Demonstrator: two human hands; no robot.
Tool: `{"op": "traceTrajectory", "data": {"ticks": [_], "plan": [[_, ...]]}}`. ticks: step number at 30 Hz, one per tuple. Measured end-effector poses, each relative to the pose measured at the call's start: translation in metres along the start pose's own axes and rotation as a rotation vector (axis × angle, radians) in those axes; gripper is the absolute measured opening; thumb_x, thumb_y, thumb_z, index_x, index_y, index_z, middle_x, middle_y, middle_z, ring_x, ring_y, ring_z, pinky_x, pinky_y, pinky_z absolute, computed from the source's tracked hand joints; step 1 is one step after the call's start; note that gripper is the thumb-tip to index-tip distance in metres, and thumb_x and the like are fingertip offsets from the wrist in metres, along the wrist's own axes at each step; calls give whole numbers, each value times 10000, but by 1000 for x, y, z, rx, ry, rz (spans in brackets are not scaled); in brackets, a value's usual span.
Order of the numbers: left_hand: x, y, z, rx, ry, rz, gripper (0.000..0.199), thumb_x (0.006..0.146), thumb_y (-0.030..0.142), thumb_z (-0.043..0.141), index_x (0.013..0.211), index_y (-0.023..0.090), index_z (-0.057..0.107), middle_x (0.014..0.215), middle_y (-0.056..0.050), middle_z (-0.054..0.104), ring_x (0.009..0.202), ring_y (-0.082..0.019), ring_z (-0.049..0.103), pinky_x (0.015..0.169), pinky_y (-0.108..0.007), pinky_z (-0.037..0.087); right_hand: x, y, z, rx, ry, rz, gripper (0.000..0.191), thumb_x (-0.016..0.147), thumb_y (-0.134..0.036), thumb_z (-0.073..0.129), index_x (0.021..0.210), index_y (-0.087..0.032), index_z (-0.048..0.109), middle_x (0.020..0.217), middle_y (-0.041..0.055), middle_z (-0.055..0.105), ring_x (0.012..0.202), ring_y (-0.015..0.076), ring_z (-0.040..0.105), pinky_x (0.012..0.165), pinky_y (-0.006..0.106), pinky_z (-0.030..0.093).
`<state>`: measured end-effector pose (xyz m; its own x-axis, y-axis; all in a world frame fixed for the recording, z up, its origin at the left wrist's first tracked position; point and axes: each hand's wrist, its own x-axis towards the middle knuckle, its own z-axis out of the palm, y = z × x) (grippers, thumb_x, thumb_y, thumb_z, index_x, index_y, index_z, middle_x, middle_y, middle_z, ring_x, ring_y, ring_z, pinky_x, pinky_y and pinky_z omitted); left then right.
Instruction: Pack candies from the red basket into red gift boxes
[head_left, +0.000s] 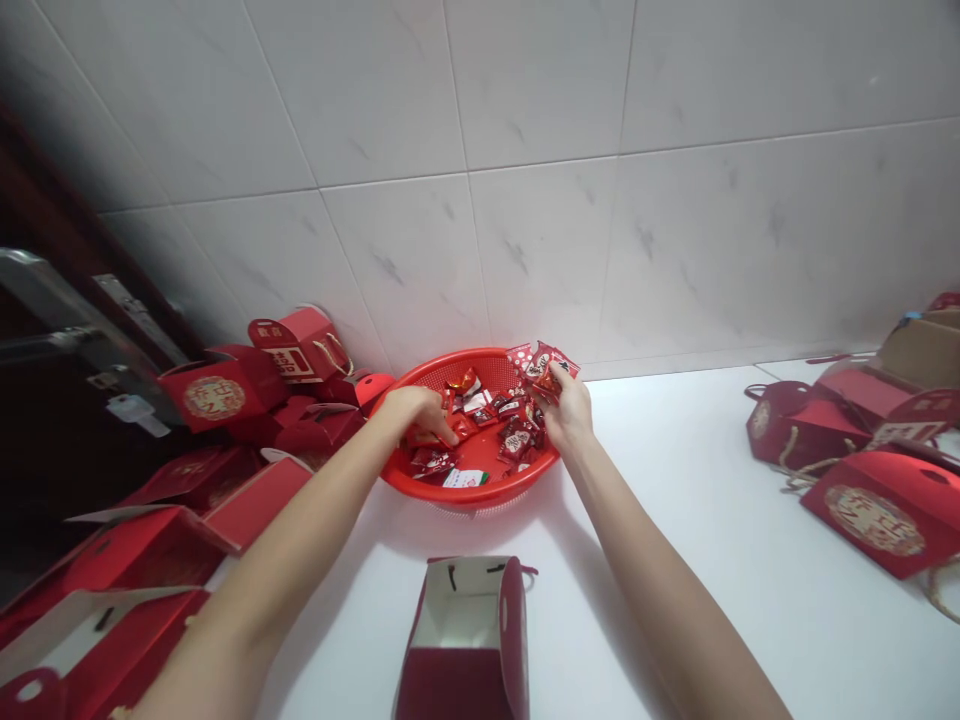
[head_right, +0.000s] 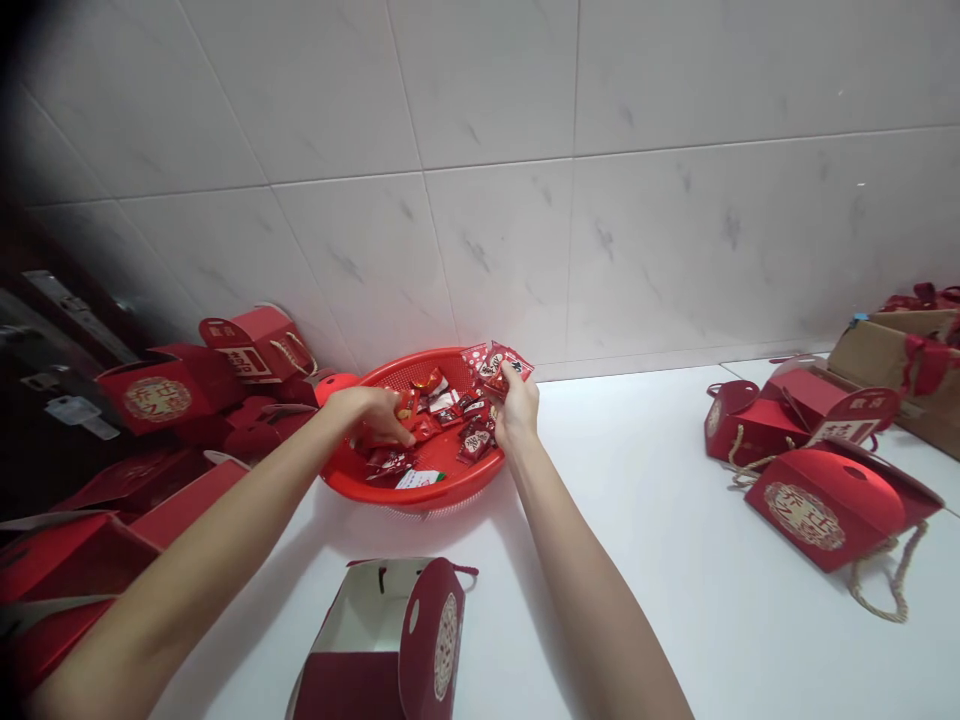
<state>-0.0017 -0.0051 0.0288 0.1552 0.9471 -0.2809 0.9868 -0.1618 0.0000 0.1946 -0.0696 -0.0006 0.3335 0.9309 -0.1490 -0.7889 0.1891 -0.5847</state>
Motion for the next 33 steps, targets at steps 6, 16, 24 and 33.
{"op": "traceTrajectory", "data": {"ticks": [6,16,24,33], "plan": [[-4,11,25,-124,-137,-100,756,250,244,985,964,177,746,973,-151,776,780,-369,742,630,-375,606,0,1,1,17,-43,-18,130,748,-157,710,654,-186,626,585,-51,680,586,122,643,610,250,573],[12,22,19,-391,326,34,385,887,242,619,1270,219,639,1234,-84,716,892,-182,740,726,-223,577,-1,2,2,21,-48,-7,124,729,-137,721,662,-189,630,587,-54,685,560,115,644,530,214,549],[4,1,15,-136,325,-169,60,729,174,666,724,176,726,871,-132,780,926,-327,726,756,-327,546,-1,2,1,9,-56,-6,100,704,-152,725,654,-191,647,593,-47,690,608,132,653,571,235,558],[2,24,24,-59,356,505,388,931,348,566,1274,207,680,1408,-78,621,1300,-211,557,1117,-285,394,2,5,-1,22,-82,-18,125,723,-154,741,666,-187,634,597,-49,685,579,125,643,576,238,554]]}}
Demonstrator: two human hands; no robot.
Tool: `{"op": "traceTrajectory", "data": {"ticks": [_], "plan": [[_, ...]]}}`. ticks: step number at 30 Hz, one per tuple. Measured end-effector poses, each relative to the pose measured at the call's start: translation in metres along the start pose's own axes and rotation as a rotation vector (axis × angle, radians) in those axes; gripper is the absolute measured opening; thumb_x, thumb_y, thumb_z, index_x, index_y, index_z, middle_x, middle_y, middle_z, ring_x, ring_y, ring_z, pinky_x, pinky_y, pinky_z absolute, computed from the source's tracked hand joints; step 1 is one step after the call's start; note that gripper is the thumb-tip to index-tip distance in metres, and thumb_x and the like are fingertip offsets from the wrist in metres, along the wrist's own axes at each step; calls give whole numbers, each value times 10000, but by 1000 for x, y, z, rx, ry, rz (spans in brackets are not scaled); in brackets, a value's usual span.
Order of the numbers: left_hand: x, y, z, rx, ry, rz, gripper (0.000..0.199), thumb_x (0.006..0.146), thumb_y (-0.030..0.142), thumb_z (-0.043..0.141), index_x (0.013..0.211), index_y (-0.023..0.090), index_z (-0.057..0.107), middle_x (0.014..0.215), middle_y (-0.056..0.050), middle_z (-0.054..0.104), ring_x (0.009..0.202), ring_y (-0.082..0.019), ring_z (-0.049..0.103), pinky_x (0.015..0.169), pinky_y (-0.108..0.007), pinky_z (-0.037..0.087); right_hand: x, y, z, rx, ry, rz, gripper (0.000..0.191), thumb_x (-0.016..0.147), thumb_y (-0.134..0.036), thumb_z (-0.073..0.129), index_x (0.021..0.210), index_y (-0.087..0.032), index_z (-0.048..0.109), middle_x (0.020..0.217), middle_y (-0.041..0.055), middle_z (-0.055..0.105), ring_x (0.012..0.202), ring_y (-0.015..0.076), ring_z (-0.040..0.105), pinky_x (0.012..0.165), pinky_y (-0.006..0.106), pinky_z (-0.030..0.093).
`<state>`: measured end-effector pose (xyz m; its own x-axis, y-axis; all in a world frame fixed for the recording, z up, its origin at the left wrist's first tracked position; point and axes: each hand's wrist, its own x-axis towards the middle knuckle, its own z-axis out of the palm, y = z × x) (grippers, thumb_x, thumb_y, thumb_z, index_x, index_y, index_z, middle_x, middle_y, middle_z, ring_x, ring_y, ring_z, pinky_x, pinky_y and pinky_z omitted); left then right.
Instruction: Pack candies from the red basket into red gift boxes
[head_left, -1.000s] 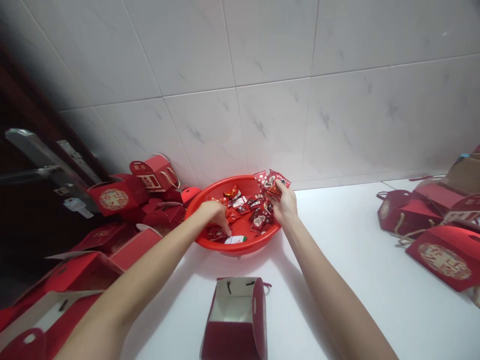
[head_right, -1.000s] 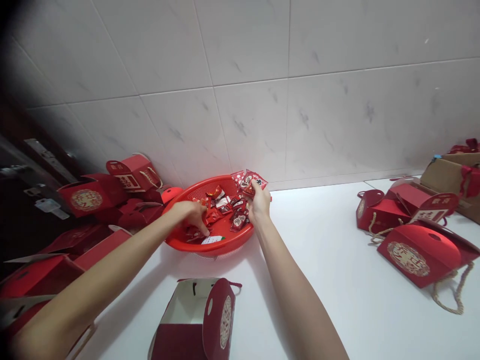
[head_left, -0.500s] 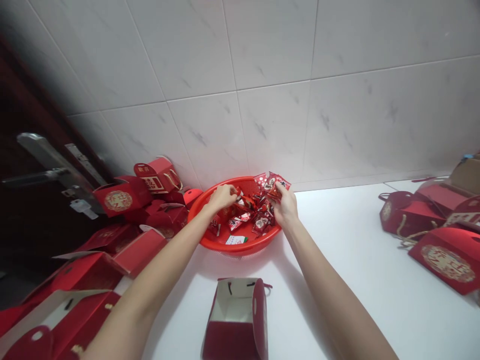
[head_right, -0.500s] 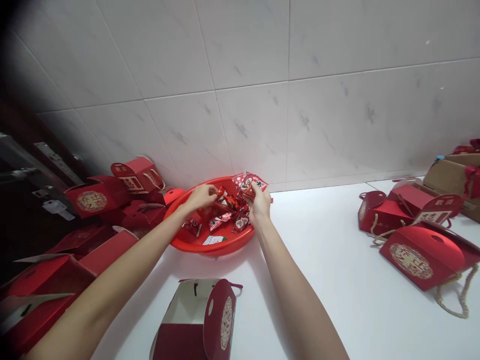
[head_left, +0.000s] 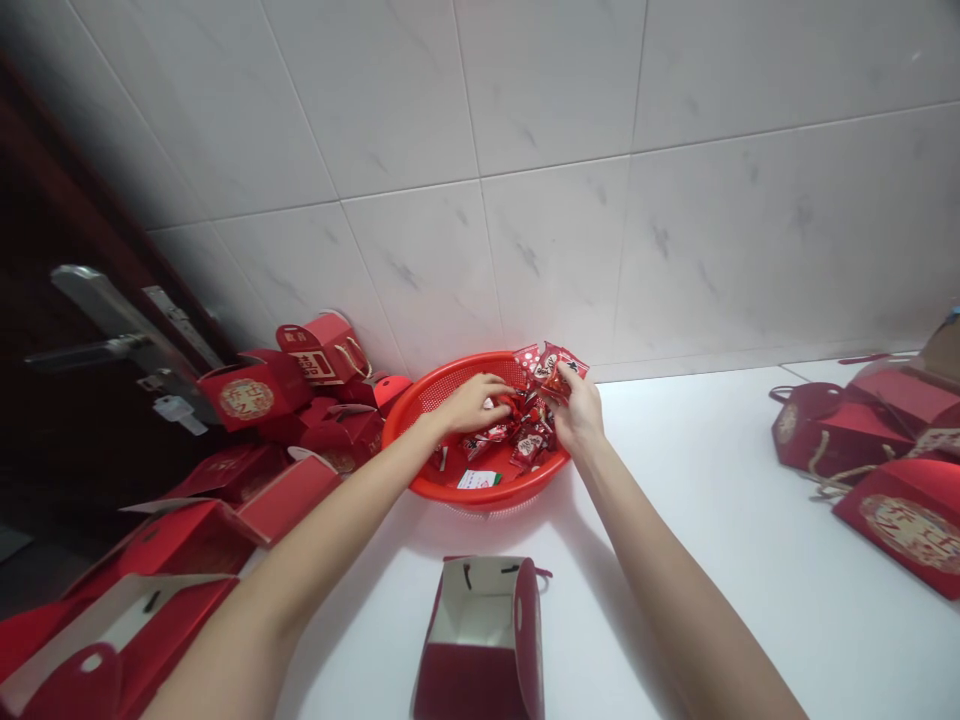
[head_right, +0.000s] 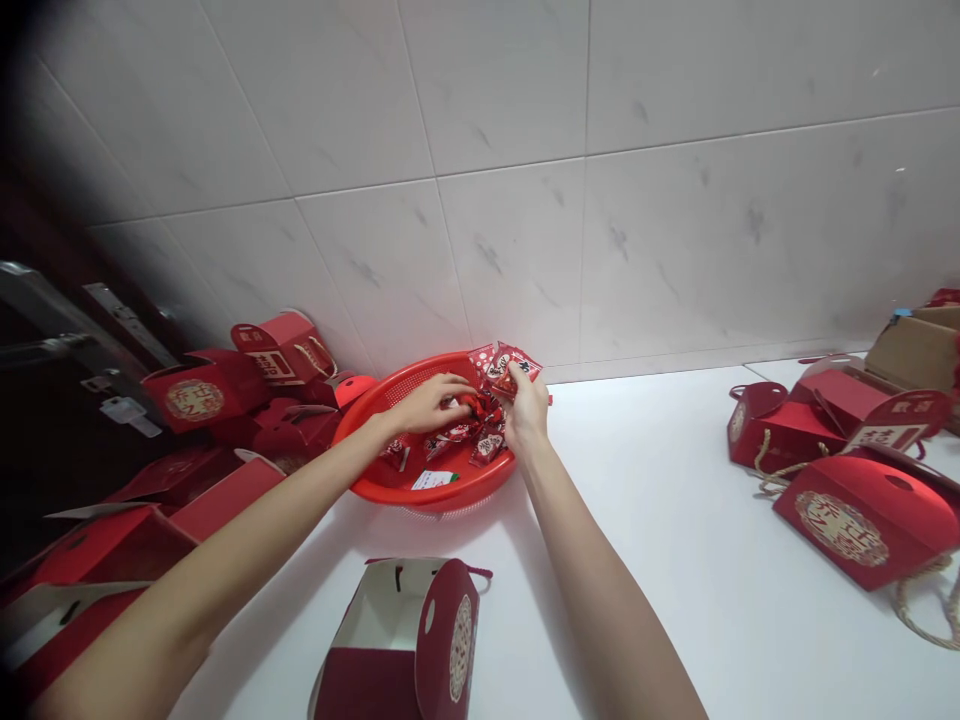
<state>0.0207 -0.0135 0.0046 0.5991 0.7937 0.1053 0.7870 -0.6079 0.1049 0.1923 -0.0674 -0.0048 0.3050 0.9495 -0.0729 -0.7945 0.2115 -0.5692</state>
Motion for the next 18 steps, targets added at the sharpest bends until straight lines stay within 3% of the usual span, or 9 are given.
{"op": "traceTrajectory", "data": {"ticks": [2,4,6,9,12,15,18], "plan": [[2,7,5,77,-134,159,404,908,385,624,1265,209,694,1487,-100,550,1385,-238,483,1170,-324,337,1,1,-1,-4,1,-8,152,717,-158,755,655,-190,619,584,-54,675,567,123,637,571,233,547],[4,11,6,201,-250,111,339,885,389,657,1176,237,739,1465,-93,571,1374,-263,497,1160,-355,351,2,1,-2,-11,-2,-13,165,721,-159,758,651,-191,612,580,-57,670,562,122,634,570,234,544],[6,12,5,301,-295,-22,242,854,354,676,1027,219,778,1331,-119,662,1271,-305,587,1095,-402,421,2,1,-3,-20,-10,-14,158,727,-161,759,661,-189,618,591,-56,675,567,122,639,577,238,547],[7,8,2,361,-276,-180,188,786,282,707,919,163,768,1093,-170,743,1102,-348,677,997,-449,484,1,0,-2,-21,-10,-2,139,725,-158,757,670,-183,632,600,-51,680,576,124,646,586,242,554],[6,6,0,378,-239,-244,224,799,291,678,962,155,749,1023,-173,753,1049,-344,697,954,-439,504,1,-1,-1,-10,10,8,125,732,-149,740,663,-178,640,589,-46,681,577,124,641,580,241,555],[8,12,0,354,-198,-174,251,887,303,564,1016,180,741,1056,-149,750,1090,-318,683,986,-417,485,1,-1,-1,-17,24,11,132,732,-151,736,651,-178,636,568,-46,673,569,124,631,583,244,553],[18,24,6,256,-173,37,301,930,312,528,1159,242,710,1210,-94,715,1196,-261,628,1045,-343,446,0,-1,-1,-23,19,6,145,714,-156,750,637,-179,631,558,-50,667,551,119,622,572,234,537]]}}
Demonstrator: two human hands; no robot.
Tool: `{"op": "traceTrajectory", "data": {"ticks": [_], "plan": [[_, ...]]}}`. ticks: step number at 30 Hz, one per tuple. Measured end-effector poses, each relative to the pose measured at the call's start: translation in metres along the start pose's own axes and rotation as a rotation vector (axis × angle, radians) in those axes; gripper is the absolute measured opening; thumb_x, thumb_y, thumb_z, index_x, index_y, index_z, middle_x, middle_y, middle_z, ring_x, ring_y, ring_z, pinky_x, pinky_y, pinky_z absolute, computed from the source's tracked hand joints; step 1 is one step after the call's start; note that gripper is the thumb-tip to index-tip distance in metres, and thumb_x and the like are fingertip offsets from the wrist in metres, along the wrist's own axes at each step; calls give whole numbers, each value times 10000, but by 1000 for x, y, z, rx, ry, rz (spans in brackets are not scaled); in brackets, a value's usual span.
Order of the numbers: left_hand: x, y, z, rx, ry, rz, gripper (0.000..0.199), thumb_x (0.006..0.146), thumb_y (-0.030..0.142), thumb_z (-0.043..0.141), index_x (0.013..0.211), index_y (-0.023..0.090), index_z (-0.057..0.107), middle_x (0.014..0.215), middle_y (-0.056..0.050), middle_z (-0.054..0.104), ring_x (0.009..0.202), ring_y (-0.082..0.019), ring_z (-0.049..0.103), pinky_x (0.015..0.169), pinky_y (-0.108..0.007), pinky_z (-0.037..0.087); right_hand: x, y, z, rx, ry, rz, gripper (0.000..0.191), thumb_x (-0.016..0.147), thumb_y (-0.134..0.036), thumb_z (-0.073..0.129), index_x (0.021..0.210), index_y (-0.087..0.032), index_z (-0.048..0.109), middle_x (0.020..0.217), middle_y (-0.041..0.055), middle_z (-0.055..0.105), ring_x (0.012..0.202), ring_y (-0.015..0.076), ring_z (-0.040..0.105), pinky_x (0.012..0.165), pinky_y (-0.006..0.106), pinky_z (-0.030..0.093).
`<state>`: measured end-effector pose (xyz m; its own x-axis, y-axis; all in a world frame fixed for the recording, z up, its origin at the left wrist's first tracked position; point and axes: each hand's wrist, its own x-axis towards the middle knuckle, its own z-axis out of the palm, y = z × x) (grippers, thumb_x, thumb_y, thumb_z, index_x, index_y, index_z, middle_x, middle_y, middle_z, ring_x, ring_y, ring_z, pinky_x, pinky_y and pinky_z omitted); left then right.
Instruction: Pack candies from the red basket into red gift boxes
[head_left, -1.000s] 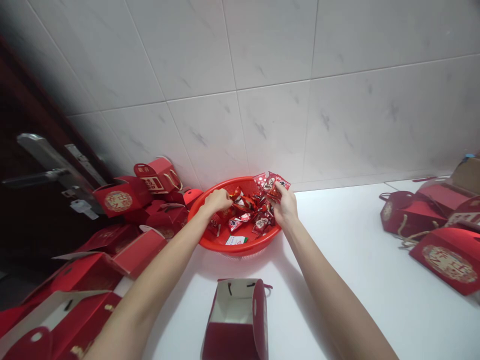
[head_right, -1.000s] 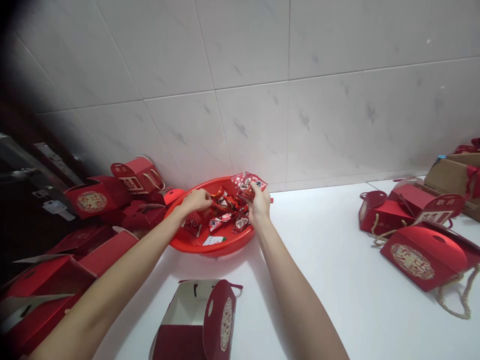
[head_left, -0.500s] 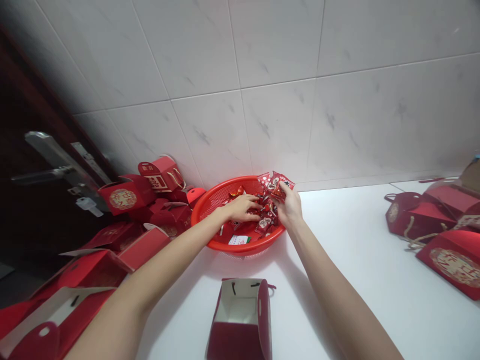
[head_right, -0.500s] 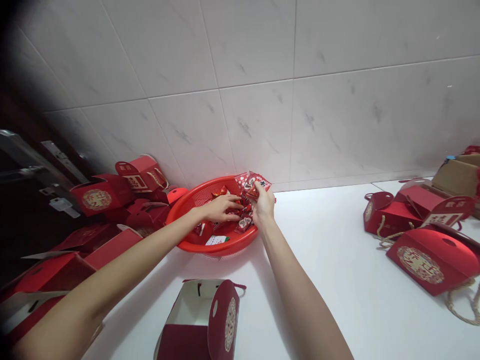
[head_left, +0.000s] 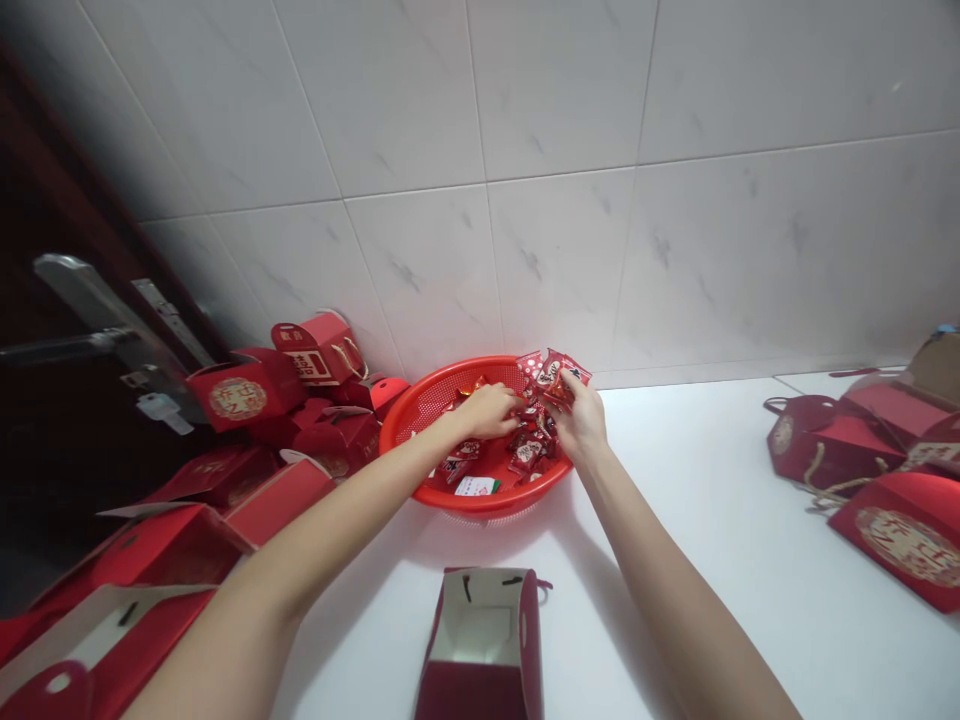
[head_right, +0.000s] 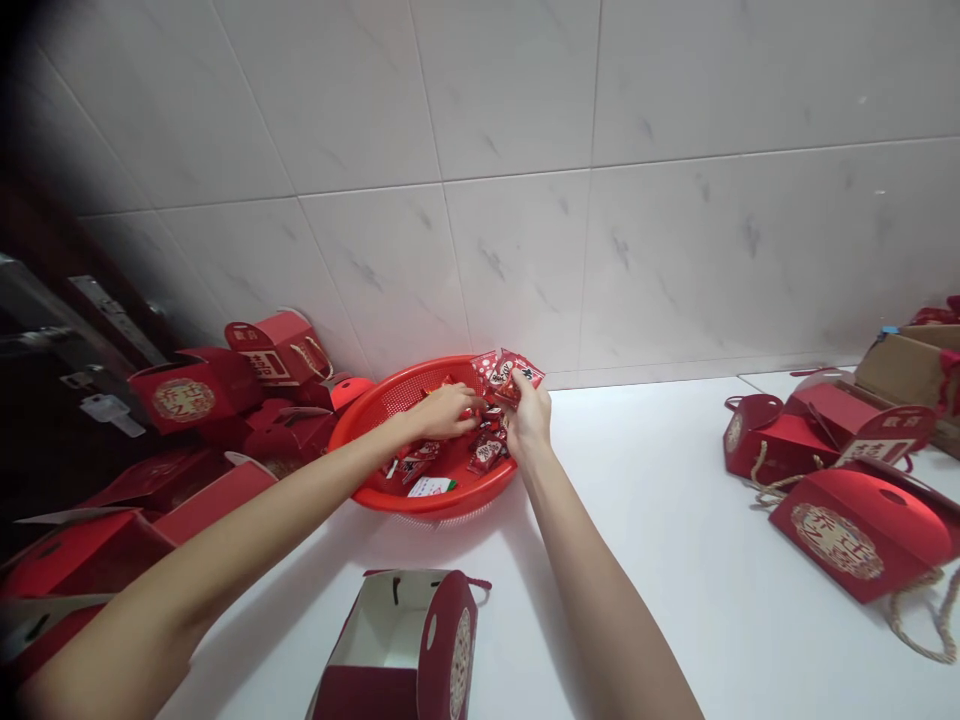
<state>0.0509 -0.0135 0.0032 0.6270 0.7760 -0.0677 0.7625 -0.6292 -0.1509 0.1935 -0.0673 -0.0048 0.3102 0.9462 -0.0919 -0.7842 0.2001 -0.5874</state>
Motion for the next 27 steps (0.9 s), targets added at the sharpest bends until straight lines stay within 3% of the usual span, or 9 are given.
{"op": "traceTrajectory", "data": {"ticks": [3,7,10,13,16,20,23,27], "plan": [[15,9,7,-95,-41,130,419,891,376,618,1293,262,652,1324,-80,660,1219,-256,608,1023,-311,469,-1,0,0,3,4,-3,167,719,-149,738,610,-179,615,535,-53,652,526,111,603,537,217,508],[24,1,13,-74,-138,43,590,719,264,760,1299,305,658,1351,-72,643,1184,-286,633,946,-320,522,0,1,0,0,-1,-6,152,716,-154,743,634,-187,619,553,-57,661,544,113,614,566,226,526],[21,-15,12,-32,-169,-42,461,655,153,735,1100,271,758,1189,-87,713,1078,-302,678,889,-342,545,1,1,0,-14,-5,-10,156,707,-166,759,644,-193,620,570,-57,669,556,119,625,585,238,537],[16,-21,8,-6,-158,-94,280,676,160,711,941,209,787,1046,-120,739,1022,-322,692,885,-381,550,0,1,0,-18,12,-2,148,724,-162,743,639,-187,624,569,-50,674,553,117,623,571,230,522],[15,-13,8,-12,-72,-61,352,783,163,627,1109,204,754,1224,-137,689,1159,-321,642,991,-404,505,-1,0,1,-14,15,2,140,744,-149,719,638,-177,631,571,-47,673,551,105,614,560,215,508],[19,2,14,-77,-60,54,516,858,192,587,1355,325,619,1434,-32,596,1292,-232,574,1066,-291,450,0,1,1,-14,11,-16,174,737,-149,731,619,-182,607,549,-56,653,540,104,603,548,214,500],[22,3,19,-96,-145,41,589,806,225,671,1373,367,595,1412,-12,630,1255,-242,612,1047,-294,464,1,2,-1,-18,6,-23,193,724,-160,752,620,-187,592,537,-65,639,529,105,596,547,218,503],[23,-6,19,-74,-180,-86,782,703,294,782,1442,279,527,1279,-110,710,1173,-333,660,986,-380,505,2,3,-3,-28,-16,-28,158,723,-173,766,668,-190,618,585,-58,670,561,109,621,572,220,521]]}}
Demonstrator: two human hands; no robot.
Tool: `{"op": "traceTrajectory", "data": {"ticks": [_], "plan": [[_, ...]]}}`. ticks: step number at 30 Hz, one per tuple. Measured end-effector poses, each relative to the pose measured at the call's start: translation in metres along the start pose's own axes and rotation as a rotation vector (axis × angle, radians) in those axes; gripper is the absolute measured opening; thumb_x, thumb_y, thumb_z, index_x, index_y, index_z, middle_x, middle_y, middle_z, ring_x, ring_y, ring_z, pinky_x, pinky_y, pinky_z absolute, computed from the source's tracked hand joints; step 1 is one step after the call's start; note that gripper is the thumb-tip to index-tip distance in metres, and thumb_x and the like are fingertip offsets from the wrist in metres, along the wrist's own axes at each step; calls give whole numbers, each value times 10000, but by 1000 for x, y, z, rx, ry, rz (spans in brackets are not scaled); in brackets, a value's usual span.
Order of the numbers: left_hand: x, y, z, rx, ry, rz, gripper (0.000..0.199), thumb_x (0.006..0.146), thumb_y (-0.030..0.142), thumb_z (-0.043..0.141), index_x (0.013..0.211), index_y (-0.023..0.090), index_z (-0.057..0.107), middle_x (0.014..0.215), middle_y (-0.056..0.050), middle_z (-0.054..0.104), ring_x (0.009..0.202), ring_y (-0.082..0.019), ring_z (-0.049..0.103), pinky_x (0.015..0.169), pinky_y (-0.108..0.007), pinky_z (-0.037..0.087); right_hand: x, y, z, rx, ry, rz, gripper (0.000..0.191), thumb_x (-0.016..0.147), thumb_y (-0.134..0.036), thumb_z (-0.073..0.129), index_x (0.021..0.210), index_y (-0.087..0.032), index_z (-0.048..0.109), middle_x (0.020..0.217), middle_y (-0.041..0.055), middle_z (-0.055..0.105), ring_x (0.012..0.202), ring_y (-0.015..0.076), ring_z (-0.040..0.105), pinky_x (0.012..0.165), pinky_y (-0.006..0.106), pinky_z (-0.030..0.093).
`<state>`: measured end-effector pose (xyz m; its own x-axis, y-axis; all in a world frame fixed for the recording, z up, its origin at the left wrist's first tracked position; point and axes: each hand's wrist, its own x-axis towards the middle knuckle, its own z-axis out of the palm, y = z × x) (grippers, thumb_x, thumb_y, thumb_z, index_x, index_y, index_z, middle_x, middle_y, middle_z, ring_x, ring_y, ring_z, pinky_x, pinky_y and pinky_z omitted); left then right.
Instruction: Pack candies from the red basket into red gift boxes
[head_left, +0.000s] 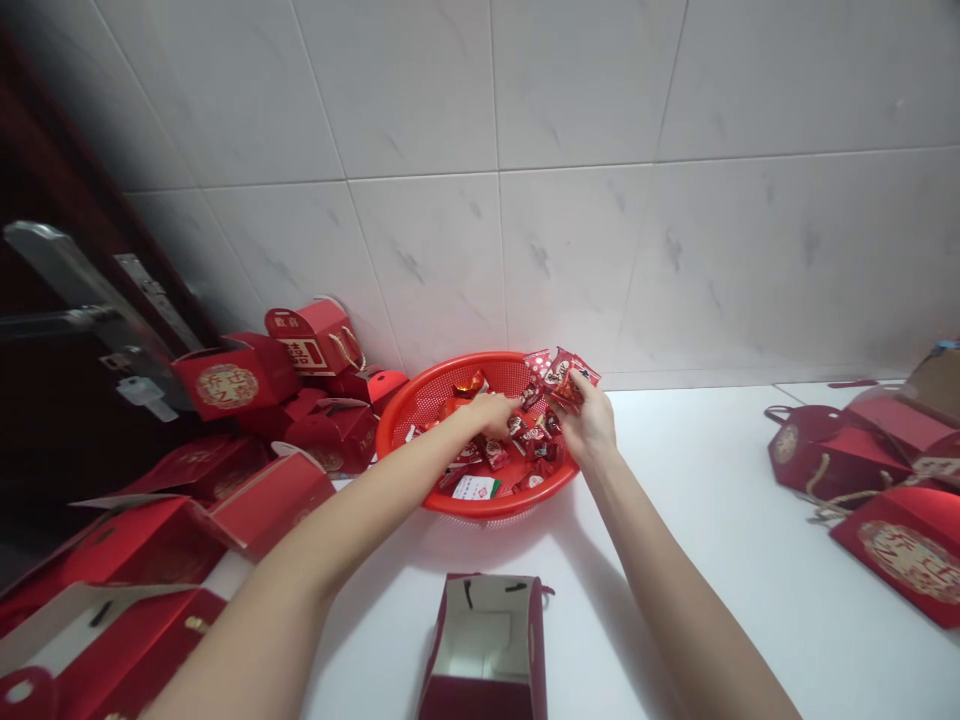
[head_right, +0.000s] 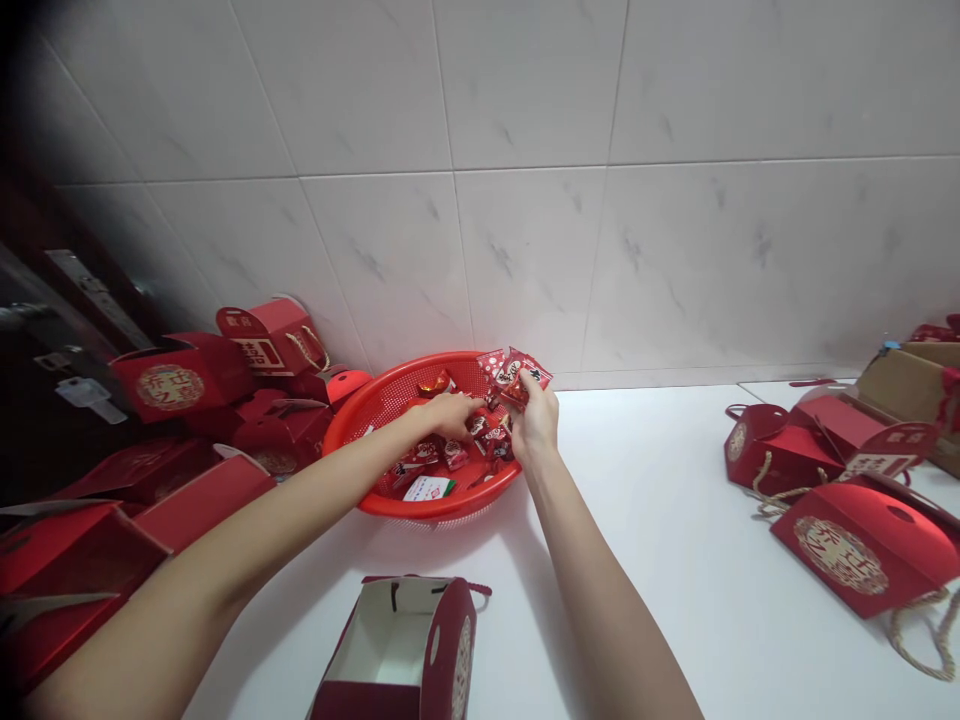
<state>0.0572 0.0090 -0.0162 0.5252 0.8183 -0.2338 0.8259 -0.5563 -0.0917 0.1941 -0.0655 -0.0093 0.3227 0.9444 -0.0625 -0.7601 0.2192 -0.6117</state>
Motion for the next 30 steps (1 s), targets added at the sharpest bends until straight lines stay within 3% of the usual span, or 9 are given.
{"op": "traceTrajectory", "data": {"ticks": [6,11,13,16,20,26,30], "plan": [[-5,-7,-4,-33,-15,-25,1026,648,370,852,1543,232,369,1391,-142,634,1263,-327,604,1023,-345,474,-2,-2,1,0,9,8,135,735,-165,752,670,-186,635,601,-57,682,576,111,626,575,226,518],[-6,-6,-4,-64,-32,-18,1066,660,374,857,1564,213,316,1422,-155,607,1288,-312,581,1055,-355,445,-5,-4,5,23,24,25,127,752,-143,713,652,-176,643,584,-50,676,571,105,616,580,219,517],[-6,-5,-3,-68,-16,-12,992,660,421,849,1522,241,392,1398,-131,630,1294,-321,575,1080,-377,425,-6,-4,5,27,24,26,125,747,-142,716,652,-177,643,587,-50,679,568,106,614,582,221,515],[-6,-2,-1,-78,23,-5,726,707,472,802,1360,244,580,1313,-118,685,1271,-354,587,1094,-434,412,-5,-4,5,22,31,27,133,744,-144,723,649,-178,637,579,-51,673,554,101,604,566,214,503],[-5,-1,0,-103,72,-10,377,853,289,651,1220,205,664,1232,-129,721,1198,-338,639,1045,-437,452,-4,-3,3,10,15,23,158,722,-161,760,641,-182,626,578,-53,673,562,105,615,574,216,515],[-2,-11,-3,-241,185,-1,346,918,132,445,1209,185,626,1196,-51,741,1058,-171,702,889,-218,514,-2,-2,1,18,3,27,140,726,-172,766,655,-178,646,594,-44,690,572,106,632,570,212,532],[-1,-16,-6,-269,258,-33,322,917,165,437,1165,187,640,1182,-44,743,1042,-169,701,901,-225,509,-1,-1,1,21,-16,12,142,716,-180,781,666,-183,649,603,-43,694,568,108,635,560,210,536]]}}
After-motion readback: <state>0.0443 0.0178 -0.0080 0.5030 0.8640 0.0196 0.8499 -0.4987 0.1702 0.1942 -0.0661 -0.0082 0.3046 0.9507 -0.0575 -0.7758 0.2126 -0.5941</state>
